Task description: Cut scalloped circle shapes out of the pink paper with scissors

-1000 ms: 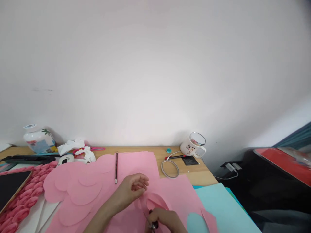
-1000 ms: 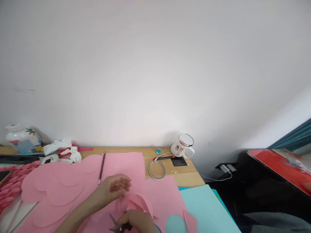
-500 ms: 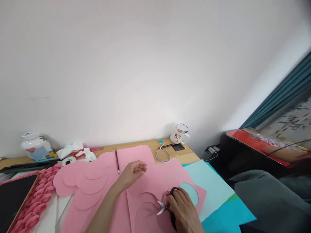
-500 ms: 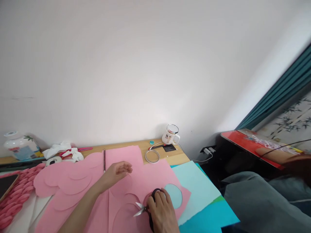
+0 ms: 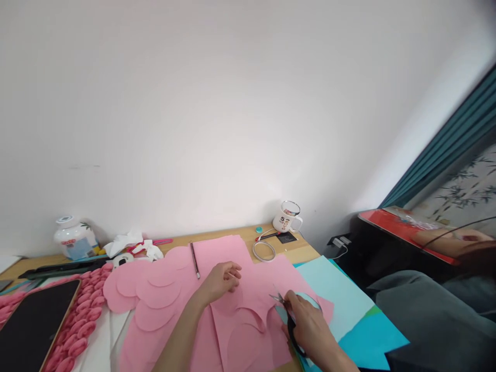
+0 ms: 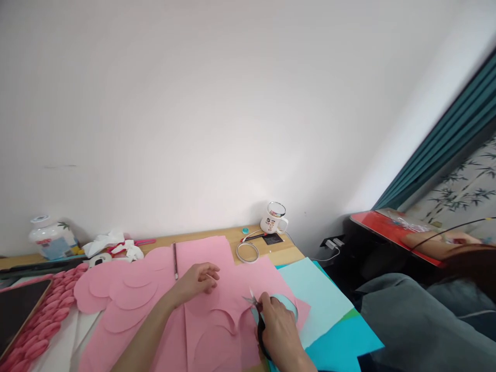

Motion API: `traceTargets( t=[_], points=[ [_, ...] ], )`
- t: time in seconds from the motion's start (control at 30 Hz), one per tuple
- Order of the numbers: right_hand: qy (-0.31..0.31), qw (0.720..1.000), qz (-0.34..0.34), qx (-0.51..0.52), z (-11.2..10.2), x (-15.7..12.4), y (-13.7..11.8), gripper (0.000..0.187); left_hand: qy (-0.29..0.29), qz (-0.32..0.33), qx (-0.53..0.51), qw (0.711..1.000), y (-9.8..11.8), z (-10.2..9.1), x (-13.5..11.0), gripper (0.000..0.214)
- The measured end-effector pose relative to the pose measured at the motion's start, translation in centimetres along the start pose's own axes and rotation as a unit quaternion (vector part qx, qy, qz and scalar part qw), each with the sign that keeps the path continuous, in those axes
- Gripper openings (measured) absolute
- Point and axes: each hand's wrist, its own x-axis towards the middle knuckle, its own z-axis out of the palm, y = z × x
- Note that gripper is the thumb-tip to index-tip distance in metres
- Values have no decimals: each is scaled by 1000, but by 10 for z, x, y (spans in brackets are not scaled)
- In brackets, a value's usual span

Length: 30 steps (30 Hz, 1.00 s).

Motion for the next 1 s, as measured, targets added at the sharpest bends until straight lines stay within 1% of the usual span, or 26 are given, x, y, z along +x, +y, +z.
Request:
traceTargets(
  t=[0.07,0.1,0.17,0.2,0.27,0.33,0.4,0.47,0.5,0.53,0.6,0.63,0.7,0.73,0.8,0.83,0.9,0.93,0.97,1.0],
  points=[
    [1,999,0,-37,3,2,0,32,-2,-2,-8,1000,-1,0,0,31],
    [12,999,-16,-42,5,3,-1,32,-1,-2,-12,1000,-2,0,1,31],
    [55,995,-76,-26,7,5,-5,31,1,0,-19,1000,-4,0,2,29],
    [80,990,-119,-10,7,5,-8,30,2,1,-24,1000,-6,0,2,27],
    [114,970,-214,29,10,6,-17,30,7,0,-35,999,-8,1,3,26],
    [129,943,-304,40,16,7,-25,25,10,-2,-51,999,-9,2,2,24],
    [131,921,-363,47,21,9,-31,22,9,-2,-73,997,-8,1,1,22],
    [129,907,-392,87,22,13,-35,22,1,1,-103,995,-5,-1,0,21],
    [121,903,-395,121,18,15,-36,23,-2,4,-121,993,-3,-2,-1,22],
    [116,902,-379,171,10,19,-37,23,-1,10,-141,990,0,-5,-2,23],
    [62,909,-308,273,-13,31,-42,21,13,30,-182,983,6,-11,-4,29],
    [49,902,-274,331,-27,38,-45,19,25,42,-200,979,9,-14,-5,33],
    [57,871,-230,431,-58,57,-54,22,33,69,-231,970,14,-20,-8,47],
    [73,855,-206,471,-72,67,-60,23,22,81,-246,966,16,-22,-9,54],
    [105,825,-176,526,-95,89,-74,23,-20,92,-262,960,17,-25,-11,64],
    [116,813,-169,545,-103,100,-81,23,-44,95,-264,959,17,-25,-13,65],
    [117,788,-152,585,-112,120,-95,24,-80,88,-260,958,17,-24,-14,67],
    [109,773,-148,607,-113,129,-102,24,-84,82,-257,959,16,-23,-14,69],
    [88,760,-145,627,-113,137,-108,25,-73,75,-253,962,15,-21,-14,71],
    [70,746,-137,648,-111,144,-113,27,-43,67,-248,966,15,-20,-13,72]
  ],
)
